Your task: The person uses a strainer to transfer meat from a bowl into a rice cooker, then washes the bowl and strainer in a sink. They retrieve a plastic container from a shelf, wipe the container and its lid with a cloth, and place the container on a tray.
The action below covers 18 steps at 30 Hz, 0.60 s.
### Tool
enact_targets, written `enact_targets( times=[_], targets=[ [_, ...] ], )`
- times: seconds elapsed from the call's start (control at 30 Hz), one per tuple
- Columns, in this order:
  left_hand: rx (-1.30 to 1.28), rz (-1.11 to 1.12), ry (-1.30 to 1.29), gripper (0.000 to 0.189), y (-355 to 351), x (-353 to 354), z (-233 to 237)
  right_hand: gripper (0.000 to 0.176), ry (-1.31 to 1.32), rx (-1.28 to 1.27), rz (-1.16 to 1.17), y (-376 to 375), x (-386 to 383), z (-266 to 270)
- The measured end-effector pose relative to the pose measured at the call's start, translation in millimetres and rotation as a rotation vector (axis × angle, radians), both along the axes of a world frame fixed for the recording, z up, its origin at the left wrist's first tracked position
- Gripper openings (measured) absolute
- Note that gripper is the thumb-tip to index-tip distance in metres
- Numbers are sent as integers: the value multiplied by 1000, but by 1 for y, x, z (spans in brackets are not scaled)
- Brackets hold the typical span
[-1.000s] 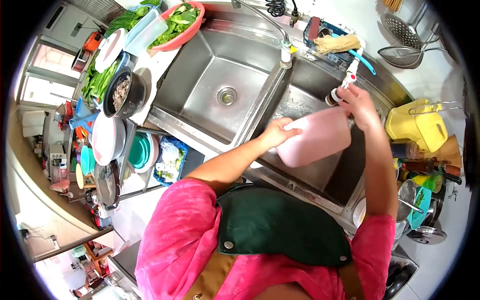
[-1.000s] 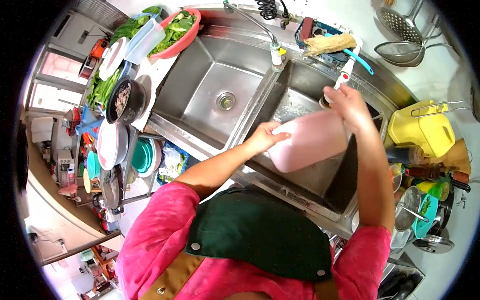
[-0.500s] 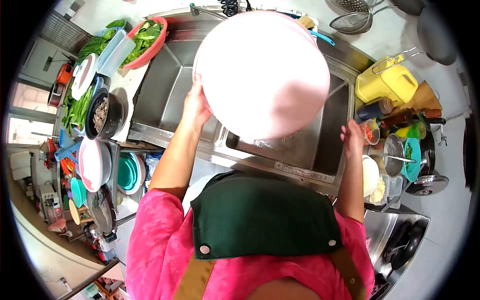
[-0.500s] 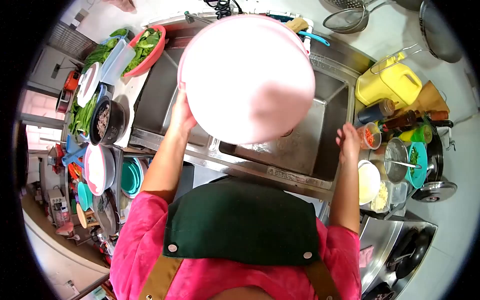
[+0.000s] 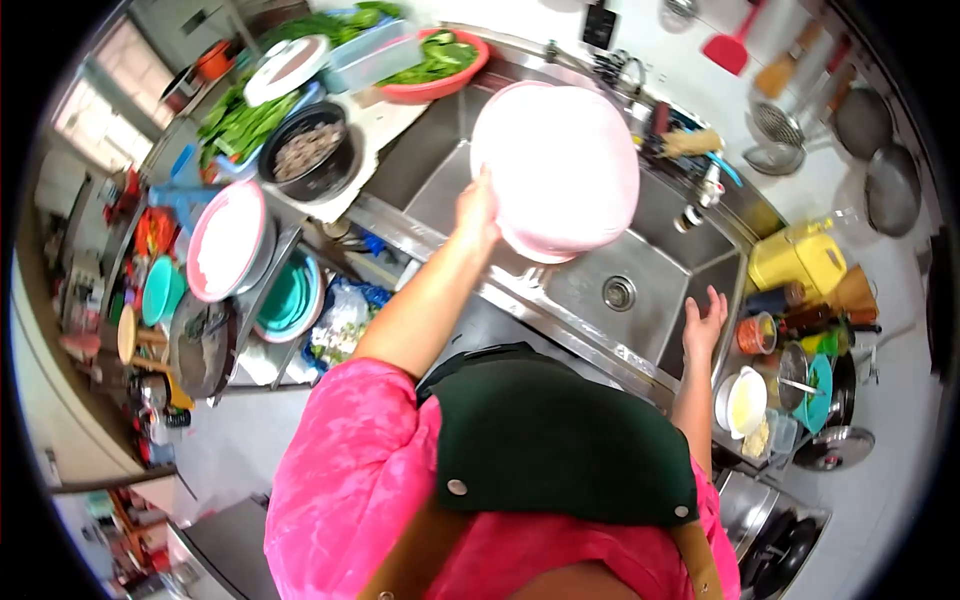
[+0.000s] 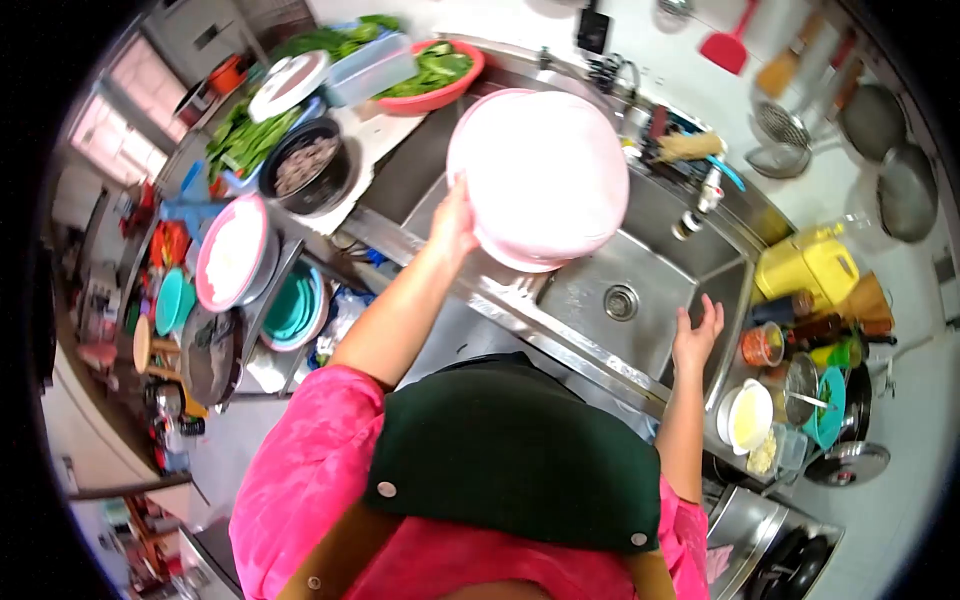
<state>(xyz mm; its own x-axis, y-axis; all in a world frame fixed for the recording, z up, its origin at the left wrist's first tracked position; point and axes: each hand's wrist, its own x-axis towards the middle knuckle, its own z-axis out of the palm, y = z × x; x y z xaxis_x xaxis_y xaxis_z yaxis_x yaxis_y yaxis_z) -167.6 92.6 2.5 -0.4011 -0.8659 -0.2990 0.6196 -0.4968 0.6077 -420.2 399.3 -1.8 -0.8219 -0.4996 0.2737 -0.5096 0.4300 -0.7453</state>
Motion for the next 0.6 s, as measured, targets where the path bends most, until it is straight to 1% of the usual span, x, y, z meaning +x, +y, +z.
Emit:
enact_targets(
  times=[0.03, 0.07, 0.1, 0.13, 0.17, 0.2, 0.23, 0.27, 0.33, 0.37, 0.4, 0.43, 0.47, 0.53, 0.6],
  targets=[
    [-7, 42, -27, 51, 15, 7, 24, 47, 59, 28, 29, -4, 9, -1],
    [-27, 59, -37, 50, 14, 11, 20, 48, 117, 55, 60, -6, 13, -4],
    [-11, 82, -156, 49, 17, 18, 25, 49, 191, 51, 128, -6, 10, -15],
    [-36, 65, -175, 47, 13, 22, 22, 49, 212, 50, 148, -9, 17, -15],
    [-79, 124, -258, 42, 24, 30, 38, 48, 168, 23, 177, -11, 21, -16],
    [-196, 180, -167, 37, 28, 34, 41, 47, 231, 62, 183, -14, 21, -21],
    [-319, 178, -174, 34, 35, 42, 51, 46, 203, 17, 210, -16, 19, -28],
    [-369, 118, -229, 31, 47, 57, 73, 46, 109, 8, 209, -21, 31, -20],
    [-736, 48, -425, 27, 48, 68, 69, 47, -112, -40, 298, -29, 41, -20],
    [-1024, 65, -625, 27, 52, 82, 70, 47, -106, -39, 319, -38, 60, -3],
    [-1310, 73, -827, 26, 55, 92, 72, 48, -359, -88, 373, -45, 93, 24],
    [-1597, 112, -852, 28, 54, 98, 63, 51, -613, -133, 416, -52, 122, 44],
    [-1776, 117, -886, 22, 57, 107, 59, 51, -608, -128, 422, -60, 139, 53],
    [-1994, 51, -1002, 16, 71, 132, 62, 61, -1116, -291, 629, -73, 169, 63],
    [-2070, 54, -1033, 8, 78, 156, 51, 65, -1224, -180, 671, -90, 193, 61]
  ],
)
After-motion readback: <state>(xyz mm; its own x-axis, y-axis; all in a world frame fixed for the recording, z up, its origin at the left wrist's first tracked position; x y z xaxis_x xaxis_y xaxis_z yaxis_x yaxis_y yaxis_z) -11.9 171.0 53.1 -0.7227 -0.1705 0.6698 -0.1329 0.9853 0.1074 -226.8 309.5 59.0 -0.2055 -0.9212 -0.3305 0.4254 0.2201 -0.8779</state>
